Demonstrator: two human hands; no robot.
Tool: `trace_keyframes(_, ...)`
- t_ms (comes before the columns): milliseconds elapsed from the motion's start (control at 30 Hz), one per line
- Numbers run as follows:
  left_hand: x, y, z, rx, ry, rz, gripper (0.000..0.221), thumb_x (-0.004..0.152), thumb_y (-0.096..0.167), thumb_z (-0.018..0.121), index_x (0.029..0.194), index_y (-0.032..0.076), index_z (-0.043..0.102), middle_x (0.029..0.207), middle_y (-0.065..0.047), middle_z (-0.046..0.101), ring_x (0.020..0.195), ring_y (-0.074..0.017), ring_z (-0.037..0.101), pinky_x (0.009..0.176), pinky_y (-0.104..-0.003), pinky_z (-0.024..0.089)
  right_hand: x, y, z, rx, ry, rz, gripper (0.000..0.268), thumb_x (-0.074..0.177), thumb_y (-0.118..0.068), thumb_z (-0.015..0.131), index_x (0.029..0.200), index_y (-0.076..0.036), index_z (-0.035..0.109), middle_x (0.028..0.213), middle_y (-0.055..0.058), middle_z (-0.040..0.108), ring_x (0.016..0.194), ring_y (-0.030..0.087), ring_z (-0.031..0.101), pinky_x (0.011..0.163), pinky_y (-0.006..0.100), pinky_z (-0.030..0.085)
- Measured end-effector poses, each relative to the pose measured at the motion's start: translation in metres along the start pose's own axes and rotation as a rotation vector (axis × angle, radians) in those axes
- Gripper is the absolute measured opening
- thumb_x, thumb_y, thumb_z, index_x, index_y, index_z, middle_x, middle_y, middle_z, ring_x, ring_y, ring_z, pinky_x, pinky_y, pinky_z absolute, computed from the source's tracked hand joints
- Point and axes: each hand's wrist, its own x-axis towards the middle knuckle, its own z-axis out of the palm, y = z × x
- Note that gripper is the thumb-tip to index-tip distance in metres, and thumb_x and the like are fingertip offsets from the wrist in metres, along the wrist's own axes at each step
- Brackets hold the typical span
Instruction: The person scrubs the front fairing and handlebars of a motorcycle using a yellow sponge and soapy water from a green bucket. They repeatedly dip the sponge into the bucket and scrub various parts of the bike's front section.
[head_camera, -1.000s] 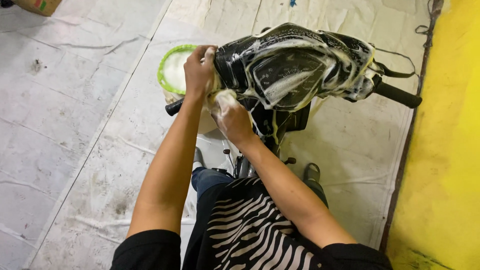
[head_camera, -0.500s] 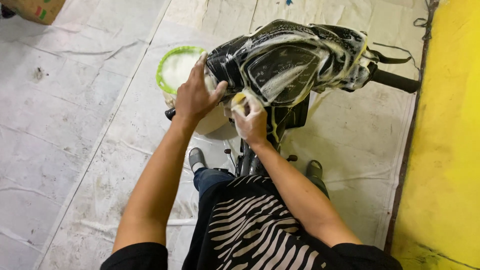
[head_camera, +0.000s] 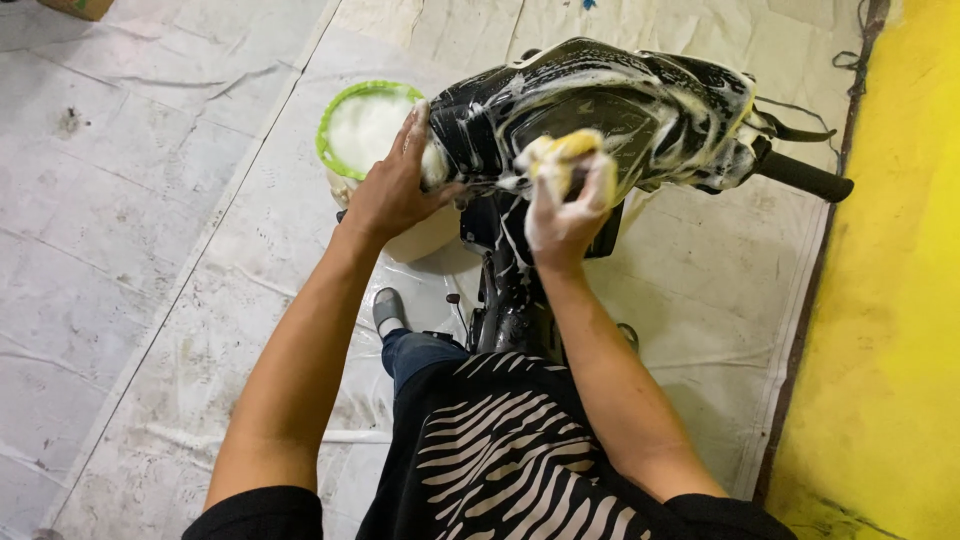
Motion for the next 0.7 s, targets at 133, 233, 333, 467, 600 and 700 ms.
trace_keyframes(133,0.008,-0.017,0.011,0.03,-0.015,0.063,0.116,0.091,0.05,0.079,0.16,0.01,-0.005,0.169,-0.024,0.014,0.09,-0.0435,0.074,0.086,-0.056,0.062,0.037,-0.034,0.001,-0.325,-0.177,0.199,0.045,0.1,-0.048,0.052,0.107,-0.004,0.06,0.106,0.011,0.057,0.098,0.025,0.052,0.084,0.043,0.053)
trace_keyframes(233,0.011,-0.018,0.013,0.044,-0.021,0.047,0.119,0.089,0.049,0.082,0.16,0.009,-0.006,0.17,-0.023,0.013,0.089,-0.044,0.073,0.085,-0.057,0.062,0.038,-0.043,0.022,-0.311,-0.274,0.084,0.006,0.098,-0.001,0.056,0.097,0.002,0.062,0.106,0.015,0.062,0.105,0.029,0.057,0.1,0.039,0.058)
trace_keyframes(333,0.007,-0.018,0.012,0.071,0.016,0.076,0.122,0.087,0.052,0.084,0.16,0.008,-0.003,0.169,-0.023,0.016,0.087,-0.0434,0.074,0.085,-0.057,0.062,0.033,-0.047,0.043,-0.19,-0.388,-0.145,0.024,0.101,-0.002,0.056,0.082,-0.006,0.068,0.108,0.014,0.069,0.114,0.028,0.064,0.114,0.035,0.048)
trace_keyframes(467,0.008,-0.014,0.008,0.028,0.15,0.123,0.114,0.087,0.064,0.077,0.161,0.013,0.008,0.162,-0.026,0.036,0.117,-0.0452,0.064,0.097,-0.059,0.055,0.062,-0.012,0.053,-0.364,-0.596,-0.373,0.016,0.097,0.001,0.058,0.094,-0.006,0.072,0.094,0.008,0.067,0.085,0.017,0.058,0.076,0.026,0.041)
trace_keyframes(600,0.006,-0.005,0.007,0.036,0.177,0.065,0.093,0.1,0.059,0.061,0.16,0.005,0.014,0.158,-0.025,0.043,0.124,-0.0436,0.062,0.094,-0.056,0.057,0.094,0.085,0.054,-0.838,-0.895,-0.054,0.054,0.111,-0.046,0.052,0.066,-0.016,0.057,0.058,-0.004,0.05,0.045,0.013,0.041,0.053,0.038,0.05)
trace_keyframes(700,0.007,-0.001,0.01,0.04,0.251,0.043,0.068,0.108,0.044,0.042,0.158,0.002,0.02,0.15,-0.027,0.052,0.101,-0.0421,0.072,0.08,-0.055,0.06,0.143,0.108,0.052,-0.582,-1.099,0.184,0.026,0.101,-0.021,0.073,0.105,0.005,0.069,0.084,0.017,0.068,0.057,0.024,0.063,0.053,0.038,0.058)
